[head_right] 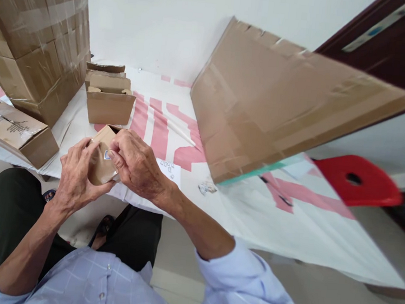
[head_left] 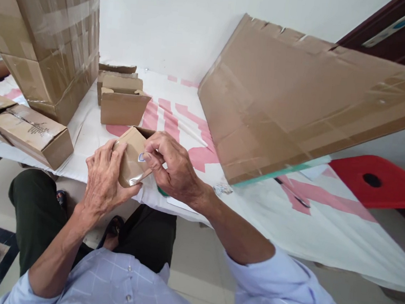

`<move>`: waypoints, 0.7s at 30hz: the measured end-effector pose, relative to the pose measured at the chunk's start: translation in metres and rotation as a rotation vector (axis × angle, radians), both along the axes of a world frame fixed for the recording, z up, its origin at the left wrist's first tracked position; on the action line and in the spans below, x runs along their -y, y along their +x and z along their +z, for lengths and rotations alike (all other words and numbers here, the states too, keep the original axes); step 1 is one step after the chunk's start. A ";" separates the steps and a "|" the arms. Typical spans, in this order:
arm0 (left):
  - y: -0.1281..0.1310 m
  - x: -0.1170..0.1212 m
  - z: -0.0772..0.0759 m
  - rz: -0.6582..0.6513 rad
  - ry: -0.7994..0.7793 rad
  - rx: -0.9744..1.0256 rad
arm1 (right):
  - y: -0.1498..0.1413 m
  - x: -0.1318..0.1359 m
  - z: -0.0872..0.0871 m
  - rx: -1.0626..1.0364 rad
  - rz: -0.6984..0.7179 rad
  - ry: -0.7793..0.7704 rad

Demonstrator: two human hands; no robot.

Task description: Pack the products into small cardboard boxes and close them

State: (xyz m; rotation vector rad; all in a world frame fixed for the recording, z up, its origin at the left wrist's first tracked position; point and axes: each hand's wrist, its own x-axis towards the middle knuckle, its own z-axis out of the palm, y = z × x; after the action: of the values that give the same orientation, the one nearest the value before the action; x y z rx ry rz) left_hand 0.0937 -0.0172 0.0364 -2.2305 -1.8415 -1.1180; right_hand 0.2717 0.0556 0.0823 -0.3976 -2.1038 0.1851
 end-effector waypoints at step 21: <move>0.001 -0.001 0.001 -0.004 -0.011 -0.019 | -0.003 0.002 -0.002 -0.028 -0.027 -0.171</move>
State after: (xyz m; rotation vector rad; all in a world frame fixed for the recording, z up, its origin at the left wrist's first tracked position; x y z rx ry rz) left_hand 0.0944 -0.0160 0.0370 -2.2433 -1.8415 -1.0861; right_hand 0.2687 0.0534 0.0800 -0.5213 -2.0606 0.3539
